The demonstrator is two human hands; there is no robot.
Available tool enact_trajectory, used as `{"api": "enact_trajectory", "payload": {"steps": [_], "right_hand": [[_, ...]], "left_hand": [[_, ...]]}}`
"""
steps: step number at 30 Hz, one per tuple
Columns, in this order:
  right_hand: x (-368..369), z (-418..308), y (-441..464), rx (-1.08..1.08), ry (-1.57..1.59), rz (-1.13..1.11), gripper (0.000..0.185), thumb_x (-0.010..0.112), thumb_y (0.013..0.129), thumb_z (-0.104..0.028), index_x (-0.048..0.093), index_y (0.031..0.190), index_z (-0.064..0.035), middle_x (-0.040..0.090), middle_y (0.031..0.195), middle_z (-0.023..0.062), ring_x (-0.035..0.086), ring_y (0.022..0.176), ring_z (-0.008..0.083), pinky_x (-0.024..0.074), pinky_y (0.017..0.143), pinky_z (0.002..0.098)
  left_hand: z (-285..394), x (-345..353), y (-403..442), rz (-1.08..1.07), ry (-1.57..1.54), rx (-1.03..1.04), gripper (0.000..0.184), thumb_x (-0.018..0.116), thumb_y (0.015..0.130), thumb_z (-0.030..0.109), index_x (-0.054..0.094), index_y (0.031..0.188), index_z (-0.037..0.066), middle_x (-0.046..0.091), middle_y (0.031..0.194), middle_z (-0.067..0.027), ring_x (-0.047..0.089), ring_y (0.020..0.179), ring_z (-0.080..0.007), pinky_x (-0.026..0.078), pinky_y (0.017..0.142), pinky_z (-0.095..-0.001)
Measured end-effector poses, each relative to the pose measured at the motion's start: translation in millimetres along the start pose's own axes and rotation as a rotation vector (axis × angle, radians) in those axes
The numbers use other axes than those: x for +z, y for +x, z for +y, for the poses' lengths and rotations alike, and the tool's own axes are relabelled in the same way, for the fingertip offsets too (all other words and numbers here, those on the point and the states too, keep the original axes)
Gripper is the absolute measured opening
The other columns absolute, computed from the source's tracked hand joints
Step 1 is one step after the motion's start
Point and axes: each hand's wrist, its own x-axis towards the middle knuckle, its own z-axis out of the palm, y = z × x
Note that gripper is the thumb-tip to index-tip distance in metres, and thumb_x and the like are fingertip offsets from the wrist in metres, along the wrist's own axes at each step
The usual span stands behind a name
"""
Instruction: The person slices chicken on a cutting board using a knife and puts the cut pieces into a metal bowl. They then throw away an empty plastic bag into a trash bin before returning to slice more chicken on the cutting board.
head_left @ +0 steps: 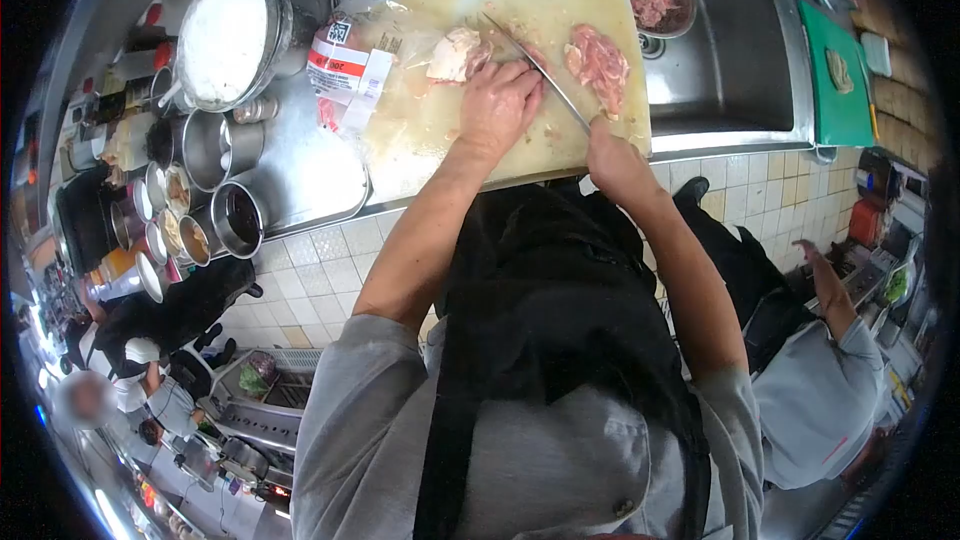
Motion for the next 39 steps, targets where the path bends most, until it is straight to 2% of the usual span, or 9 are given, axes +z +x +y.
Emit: {"api": "enact_trajectory", "payload": {"steps": [7,15,19,21,25,27,30,35,39], "right_hand": [[5.1,23.8,-61.9,0.069,-0.008,-0.032,0.016,0.046,0.097,-0.010,0.042,0.109,-0.0014,0.067,0.081,0.0317,0.066,0.082,0.0535,0.0506,0.076,0.0637],[-4.4,53.7,-78.8,0.061,0.113,0.215,0.016,0.051,0.100,-0.013,0.043,0.109,-0.0027,0.065,0.076,0.0327,0.064,0.075,0.0541,0.0496,0.064,0.0635],[-22.3,51.3,-84.5,0.045,0.269,0.367,0.017,0.054,0.101,-0.014,0.044,0.110,-0.0023,0.064,0.076,0.0333,0.063,0.077,0.0554,0.0483,0.063,0.0620],[-27.6,60.3,-90.1,0.065,0.327,0.346,0.019,0.054,0.101,-0.014,0.045,0.114,-0.0027,0.064,0.078,0.0341,0.063,0.079,0.0559,0.0466,0.063,0.0612],[-23.7,105.4,-100.4,0.102,0.429,0.334,0.017,0.055,0.101,-0.012,0.048,0.114,-0.0027,0.064,0.077,0.0305,0.064,0.075,0.0529,0.0498,0.062,0.0512],[-25.3,126.4,-103.6,0.119,0.484,0.367,0.012,0.056,0.102,-0.010,0.050,0.107,-0.0013,0.060,0.072,0.0196,0.062,0.062,0.0326,0.0477,0.059,0.0414],[-21.1,165.9,-101.0,0.038,0.621,0.419,0.008,0.055,0.103,-0.009,0.051,0.106,-0.0023,0.056,0.076,0.0071,0.053,0.068,0.0144,0.0453,0.060,0.0327],[-49.4,213.9,-85.1,0.022,0.671,0.370,0.013,0.054,0.105,-0.012,0.051,0.109,-0.0004,0.057,0.073,0.0091,0.052,0.064,0.0156,0.0455,0.059,0.0331],[-78.9,237.1,-64.6,-0.038,0.569,0.379,0.014,0.055,0.105,-0.012,0.050,0.109,-0.0010,0.057,0.070,0.0124,0.052,0.061,0.0163,0.0448,0.057,0.0345]], "left_hand": [[-8.7,3.0,1.9,0.108,0.022,0.047,0.007,0.077,0.078,0.014,0.072,0.084,0.011,0.068,0.092,-0.0019,0.064,0.086,-0.0252,0.053,0.082,-0.0380],[3.4,-3.1,17.8,0.072,-0.016,-0.275,0.016,0.069,0.082,0.008,0.069,0.098,0.006,0.067,0.088,-0.0145,0.067,0.092,-0.0352,0.055,0.082,-0.0489],[0.8,15.5,30.6,-0.043,-0.064,-0.305,0.020,0.070,0.086,0.009,0.066,0.103,0.001,0.070,0.096,-0.0167,0.068,0.084,-0.0319,0.057,0.075,-0.0412],[16.7,21.2,36.4,-0.054,-0.646,-0.587,0.022,0.070,0.090,0.012,0.066,0.108,-0.001,0.071,0.097,-0.0162,0.070,0.080,-0.0265,0.057,0.072,-0.0356],[33.3,26.0,43.8,0.108,-0.725,-0.526,0.030,0.070,0.092,0.014,0.064,0.117,-0.001,0.069,0.112,-0.0165,0.070,0.091,-0.0206,0.056,0.073,-0.0302],[38.7,37.4,50.7,0.215,-0.412,-0.425,0.049,0.075,0.087,0.027,0.060,0.125,0.000,0.061,0.116,-0.0207,0.063,0.107,-0.0327,0.052,0.089,-0.0448],[52.3,62.6,63.3,0.127,-0.265,-0.188,0.065,0.082,0.079,0.037,0.060,0.131,0.006,0.052,0.131,-0.0179,0.054,0.117,-0.0347,0.045,0.097,-0.0486],[99.2,58.7,60.2,-0.061,-0.015,-0.061,0.066,0.082,0.072,0.050,0.064,0.127,0.019,0.052,0.133,-0.0046,0.051,0.120,-0.0298,0.040,0.097,-0.0476],[91.8,82.3,51.4,-0.088,0.198,-0.001,0.043,0.079,0.078,0.044,0.069,0.113,0.022,0.058,0.124,0.0007,0.054,0.114,-0.0257,0.043,0.092,-0.0452]]}}
